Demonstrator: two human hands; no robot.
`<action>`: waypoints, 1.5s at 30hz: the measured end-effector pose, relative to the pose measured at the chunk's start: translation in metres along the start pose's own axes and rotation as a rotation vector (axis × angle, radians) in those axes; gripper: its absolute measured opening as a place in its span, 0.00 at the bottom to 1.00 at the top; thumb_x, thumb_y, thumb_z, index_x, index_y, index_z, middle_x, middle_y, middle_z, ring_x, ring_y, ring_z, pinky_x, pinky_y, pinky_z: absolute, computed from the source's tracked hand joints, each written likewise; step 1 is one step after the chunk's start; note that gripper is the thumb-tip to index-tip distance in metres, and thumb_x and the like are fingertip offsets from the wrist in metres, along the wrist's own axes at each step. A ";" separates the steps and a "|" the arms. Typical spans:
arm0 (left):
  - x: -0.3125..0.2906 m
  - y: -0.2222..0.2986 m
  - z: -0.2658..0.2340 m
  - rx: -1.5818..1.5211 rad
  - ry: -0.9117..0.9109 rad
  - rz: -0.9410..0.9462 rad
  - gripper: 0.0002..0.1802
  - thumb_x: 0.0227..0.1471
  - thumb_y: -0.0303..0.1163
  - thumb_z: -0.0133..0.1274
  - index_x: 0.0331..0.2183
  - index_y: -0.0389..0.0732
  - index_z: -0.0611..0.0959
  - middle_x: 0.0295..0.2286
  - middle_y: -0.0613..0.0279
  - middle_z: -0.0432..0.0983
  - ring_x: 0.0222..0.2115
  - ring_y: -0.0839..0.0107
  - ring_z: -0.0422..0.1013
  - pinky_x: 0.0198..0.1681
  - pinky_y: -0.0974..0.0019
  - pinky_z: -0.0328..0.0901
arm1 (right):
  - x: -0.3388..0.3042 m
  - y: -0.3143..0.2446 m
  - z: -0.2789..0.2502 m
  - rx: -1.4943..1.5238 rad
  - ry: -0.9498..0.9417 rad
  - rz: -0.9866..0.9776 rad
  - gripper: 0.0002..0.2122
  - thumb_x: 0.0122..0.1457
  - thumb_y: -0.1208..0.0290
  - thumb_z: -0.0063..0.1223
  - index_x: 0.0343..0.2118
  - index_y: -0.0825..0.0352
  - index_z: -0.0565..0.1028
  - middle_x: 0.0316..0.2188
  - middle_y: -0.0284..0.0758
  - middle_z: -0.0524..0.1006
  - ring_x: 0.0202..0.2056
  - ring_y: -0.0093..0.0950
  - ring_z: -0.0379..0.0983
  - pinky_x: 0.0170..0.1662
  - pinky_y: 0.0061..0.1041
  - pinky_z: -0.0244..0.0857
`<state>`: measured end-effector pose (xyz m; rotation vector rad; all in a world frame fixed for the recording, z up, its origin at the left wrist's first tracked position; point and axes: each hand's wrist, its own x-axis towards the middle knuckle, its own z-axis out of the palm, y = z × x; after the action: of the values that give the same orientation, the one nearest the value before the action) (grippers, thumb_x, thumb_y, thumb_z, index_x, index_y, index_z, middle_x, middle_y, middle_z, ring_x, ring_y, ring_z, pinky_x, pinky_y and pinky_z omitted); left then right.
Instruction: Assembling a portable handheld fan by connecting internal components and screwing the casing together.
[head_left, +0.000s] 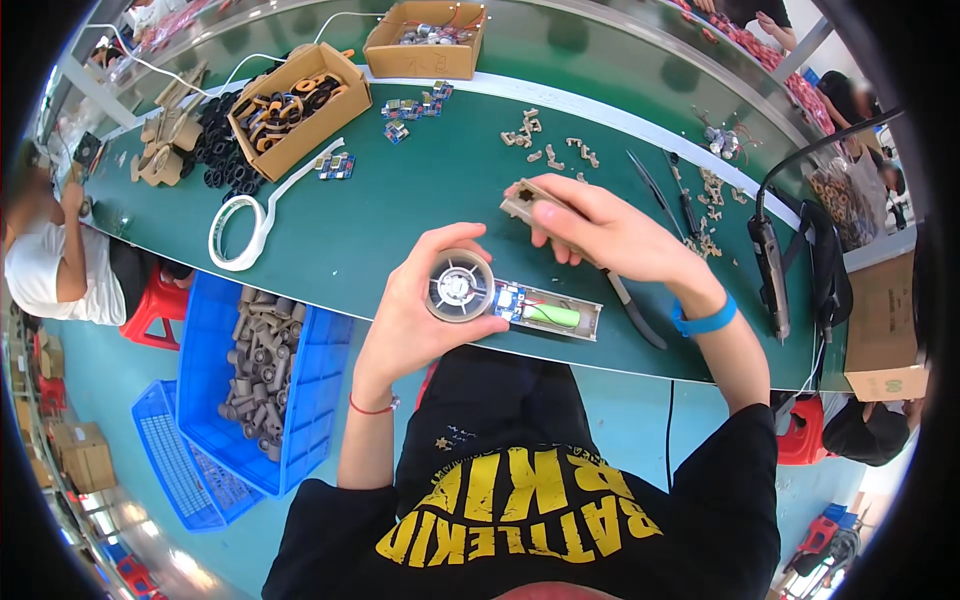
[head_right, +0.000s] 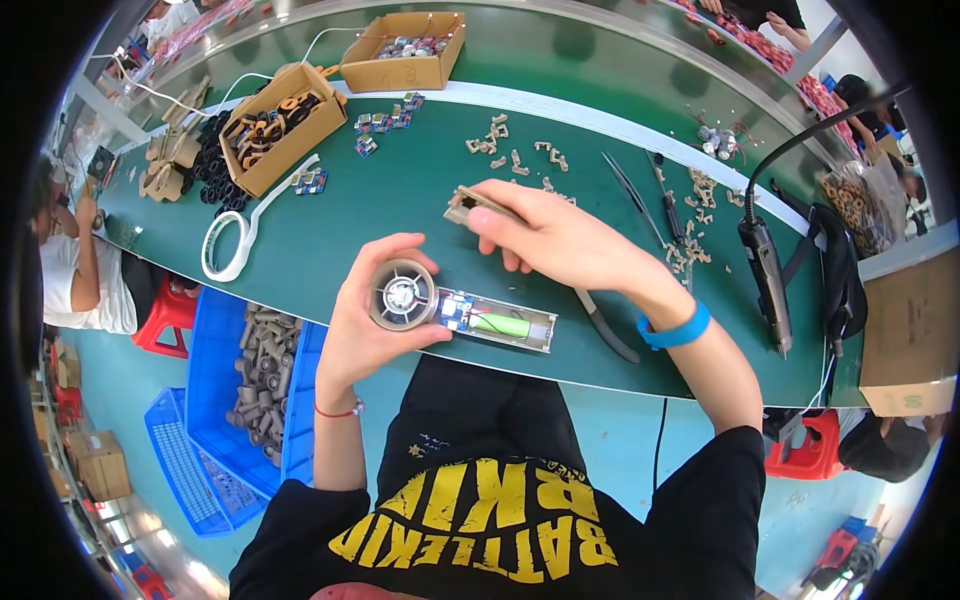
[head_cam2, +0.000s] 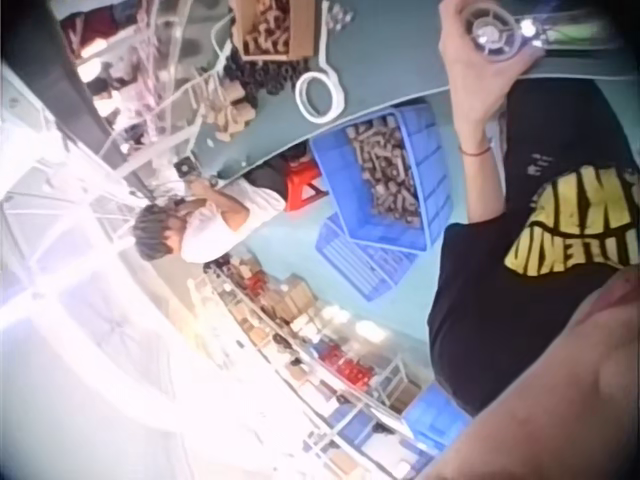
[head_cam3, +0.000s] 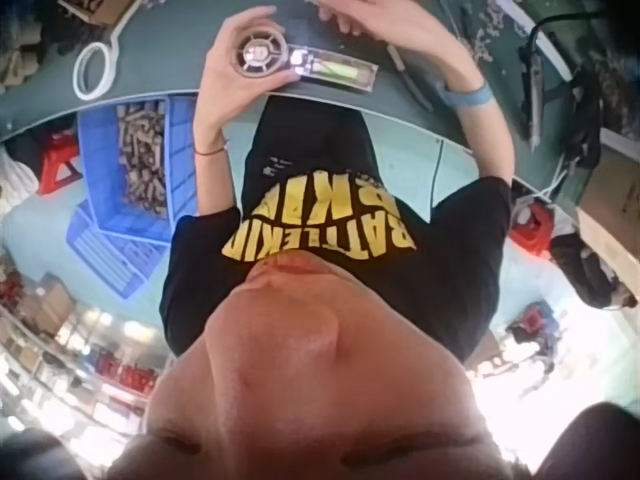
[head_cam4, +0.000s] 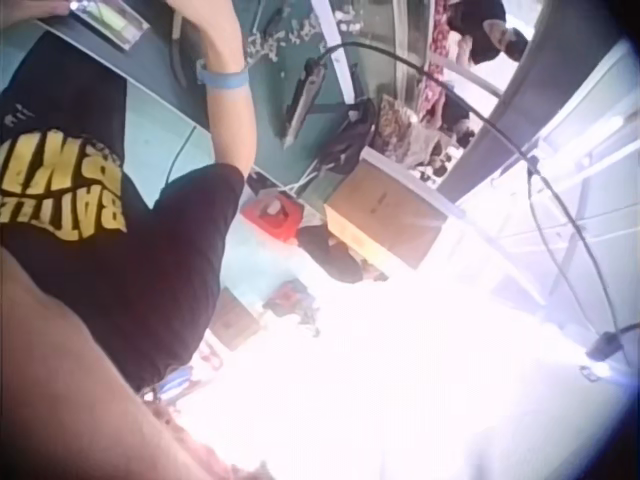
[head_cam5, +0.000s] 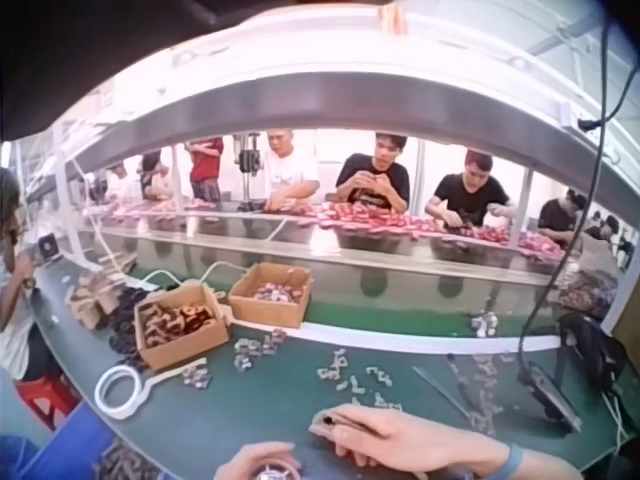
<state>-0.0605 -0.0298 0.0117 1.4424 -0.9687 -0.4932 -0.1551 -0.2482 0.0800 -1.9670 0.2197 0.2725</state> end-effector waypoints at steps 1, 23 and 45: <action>0.000 -0.001 -0.001 0.003 -0.002 0.009 0.44 0.30 0.23 0.73 0.52 0.42 0.72 0.37 0.62 0.75 0.38 0.73 0.74 0.45 0.69 0.68 | -0.008 -0.002 0.001 -0.011 0.047 -0.046 0.16 0.68 0.63 0.39 0.54 0.66 0.68 0.33 0.31 0.74 0.30 0.17 0.69 0.32 0.18 0.64; 0.003 -0.002 0.000 -0.024 -0.001 -0.008 0.47 0.27 0.24 0.74 0.53 0.40 0.71 0.38 0.61 0.75 0.40 0.73 0.73 0.46 0.69 0.68 | -0.046 0.017 0.079 -0.771 0.494 -0.429 0.24 0.43 0.66 0.68 0.47 0.61 0.76 0.36 0.31 0.74 0.34 0.32 0.71 0.37 0.31 0.65; -0.007 0.040 0.002 0.085 0.248 0.301 0.51 0.27 0.26 0.75 0.55 0.46 0.67 0.57 0.51 0.60 0.56 0.54 0.63 0.55 0.56 0.66 | -0.065 -0.001 0.050 -0.519 0.265 -0.442 0.19 0.55 0.57 0.61 0.42 0.66 0.72 0.22 0.39 0.77 0.21 0.39 0.75 0.22 0.29 0.67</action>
<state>-0.0766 -0.0204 0.0481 1.3647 -0.9920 -0.0507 -0.2210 -0.2001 0.0808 -2.4992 -0.1362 -0.2479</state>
